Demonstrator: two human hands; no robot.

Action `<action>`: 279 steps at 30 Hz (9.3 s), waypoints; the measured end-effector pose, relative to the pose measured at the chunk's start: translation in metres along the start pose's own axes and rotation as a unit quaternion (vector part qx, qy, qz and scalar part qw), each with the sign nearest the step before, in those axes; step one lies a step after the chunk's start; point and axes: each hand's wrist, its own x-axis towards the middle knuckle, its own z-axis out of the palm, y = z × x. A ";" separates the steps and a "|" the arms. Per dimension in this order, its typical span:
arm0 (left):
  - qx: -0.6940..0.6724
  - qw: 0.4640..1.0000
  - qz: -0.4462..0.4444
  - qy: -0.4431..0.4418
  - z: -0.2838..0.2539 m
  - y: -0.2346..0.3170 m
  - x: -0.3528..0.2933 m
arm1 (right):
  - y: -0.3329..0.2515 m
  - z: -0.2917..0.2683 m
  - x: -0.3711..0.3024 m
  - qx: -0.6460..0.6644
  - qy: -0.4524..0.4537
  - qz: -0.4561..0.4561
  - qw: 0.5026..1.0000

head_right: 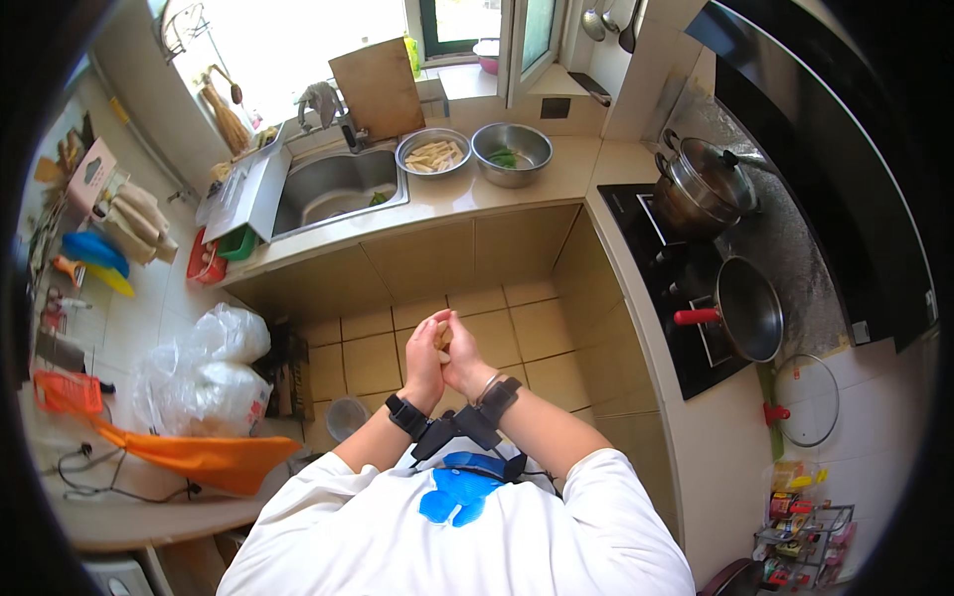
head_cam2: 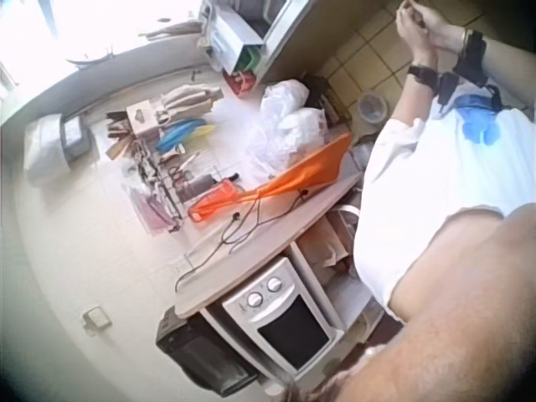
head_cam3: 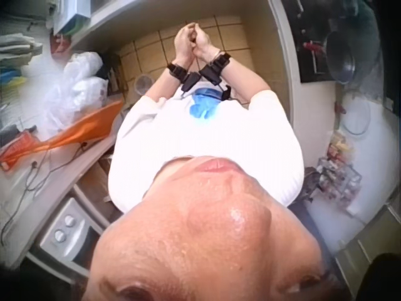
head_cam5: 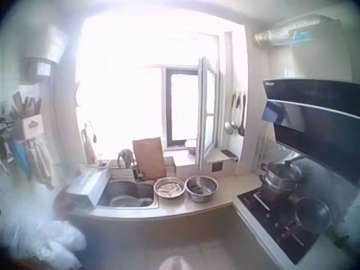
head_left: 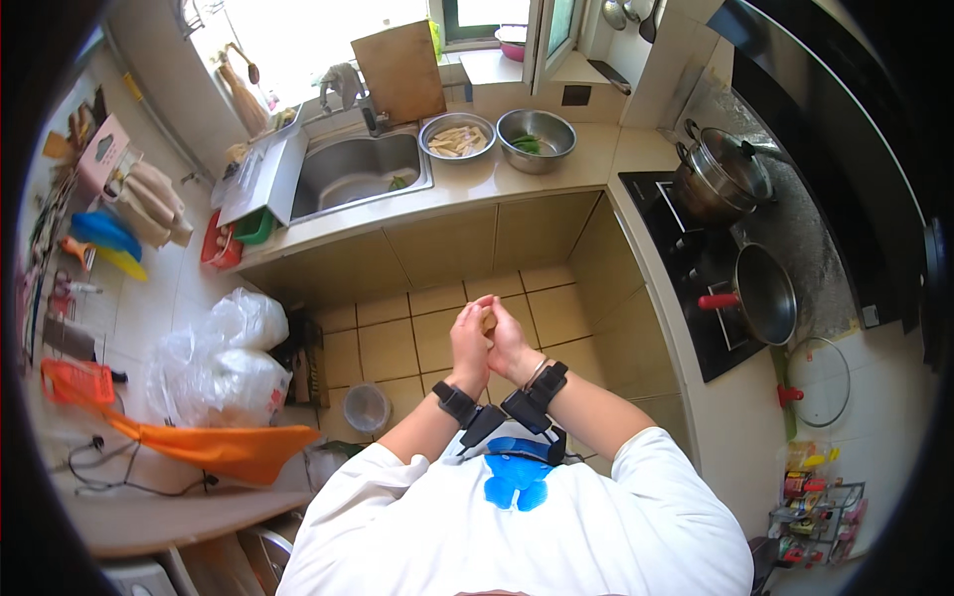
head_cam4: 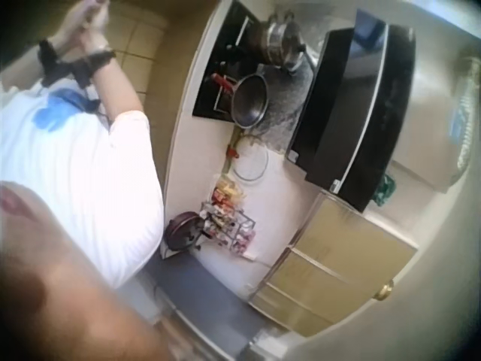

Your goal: The person organizes and retrieves items from a kitchen cart and cabinets, including a plastic bag and small containers.

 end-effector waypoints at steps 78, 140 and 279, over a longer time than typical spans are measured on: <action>0.178 0.954 -0.130 0.205 0.106 -0.020 0.372 | -0.486 -0.221 0.425 -0.601 0.253 -0.236 0.721; -0.367 0.648 -0.154 0.649 0.006 -0.391 -0.202 | 0.266 -0.016 0.417 -0.689 -0.615 0.108 -0.368; -0.090 0.951 0.225 0.194 -0.326 -0.077 -0.937 | 0.436 -0.065 -0.538 -0.432 -0.591 0.162 0.662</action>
